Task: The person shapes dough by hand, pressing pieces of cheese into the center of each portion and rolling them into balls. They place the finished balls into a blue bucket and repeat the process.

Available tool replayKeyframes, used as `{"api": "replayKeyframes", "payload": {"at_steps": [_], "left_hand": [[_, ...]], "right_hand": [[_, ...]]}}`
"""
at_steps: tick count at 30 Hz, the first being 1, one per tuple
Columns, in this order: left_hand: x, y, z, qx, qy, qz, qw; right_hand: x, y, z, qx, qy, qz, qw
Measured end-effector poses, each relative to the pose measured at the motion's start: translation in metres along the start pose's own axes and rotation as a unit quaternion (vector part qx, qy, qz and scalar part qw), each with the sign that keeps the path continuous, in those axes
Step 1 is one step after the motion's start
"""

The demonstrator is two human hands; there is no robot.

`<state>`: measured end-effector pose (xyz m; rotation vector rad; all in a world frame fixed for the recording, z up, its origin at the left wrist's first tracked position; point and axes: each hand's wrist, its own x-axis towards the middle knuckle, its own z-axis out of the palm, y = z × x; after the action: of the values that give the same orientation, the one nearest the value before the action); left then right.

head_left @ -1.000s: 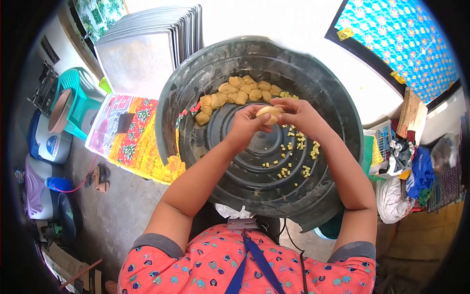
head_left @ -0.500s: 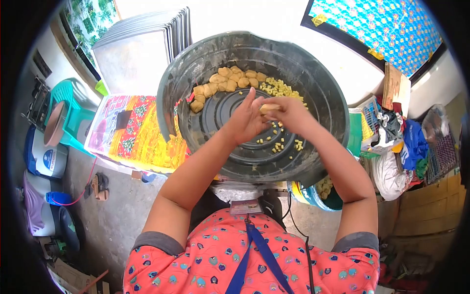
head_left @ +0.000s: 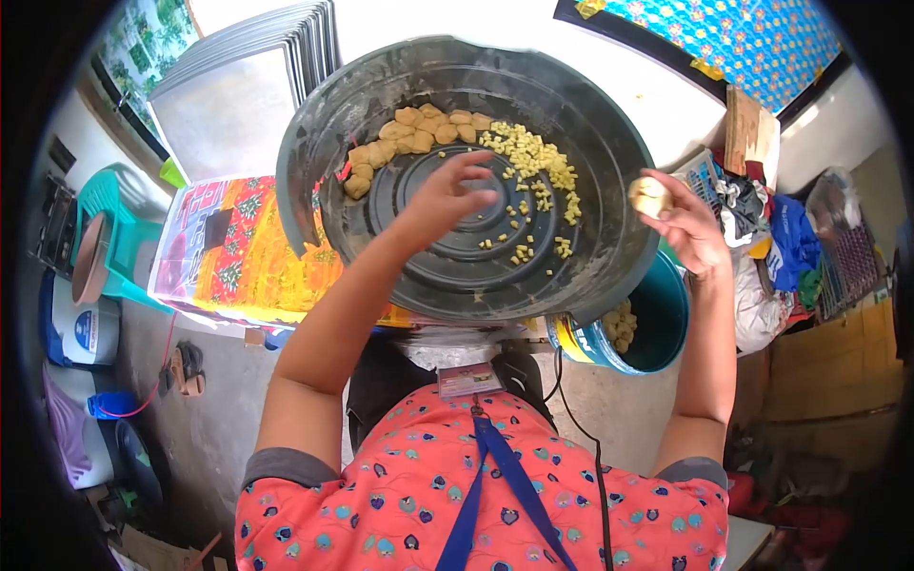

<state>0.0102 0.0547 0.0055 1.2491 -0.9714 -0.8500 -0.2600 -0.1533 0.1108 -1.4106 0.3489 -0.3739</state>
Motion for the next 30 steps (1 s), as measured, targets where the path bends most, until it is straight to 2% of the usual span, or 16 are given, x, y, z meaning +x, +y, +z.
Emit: {"api": "replayKeyframes", "payload": {"at_steps": [2,5,8,9,12,15,16,18,19,23,25,28,30], "left_hand": [[0.0,0.015,0.029,-0.015,-0.052,0.061,0.997],[0.006,0.024,0.042,-0.042,-0.081,0.073,0.993],[0.023,0.016,0.03,-0.102,-0.052,0.094,0.989],[0.032,0.004,0.022,-0.133,-0.014,0.12,0.984],[0.046,-0.011,0.006,-0.065,0.139,0.102,0.983],[0.052,-0.039,-0.004,-0.024,0.225,0.107,0.968],[0.055,-0.044,-0.008,-0.028,0.22,0.106,0.969],[0.053,-0.051,-0.008,-0.044,0.208,0.09,0.973],[0.053,-0.05,-0.006,-0.005,0.22,0.08,0.972],[0.052,-0.043,-0.016,-0.221,0.109,0.0,0.969],[0.051,-0.041,-0.014,-0.207,0.094,-0.018,0.974],[0.045,-0.041,-0.012,-0.149,0.059,-0.01,0.987],[0.046,-0.041,-0.01,-0.143,0.049,-0.015,0.988]], "right_hand": [[0.016,0.001,0.025,-0.017,-0.062,0.033,0.997],[0.055,0.009,0.05,-0.031,-0.16,0.053,0.985],[0.108,0.024,0.063,-0.039,-0.164,0.095,0.981],[0.126,0.03,0.066,-0.041,-0.154,0.094,0.983],[0.172,0.054,0.076,-0.037,-0.135,0.078,0.987],[0.184,0.077,0.089,-0.253,-0.128,-0.021,0.959],[0.183,0.078,0.093,-0.33,-0.12,-0.03,0.936],[0.183,0.081,0.093,-0.304,-0.12,-0.01,0.945],[0.183,0.083,0.091,-0.293,-0.121,0.001,0.948],[0.179,0.087,0.08,-0.195,-0.124,0.052,0.972],[0.177,0.086,0.074,-0.116,-0.14,0.081,0.98],[0.173,0.083,0.073,-0.164,-0.18,0.065,0.968],[0.174,0.088,0.075,-0.149,-0.166,0.067,0.972]]}}
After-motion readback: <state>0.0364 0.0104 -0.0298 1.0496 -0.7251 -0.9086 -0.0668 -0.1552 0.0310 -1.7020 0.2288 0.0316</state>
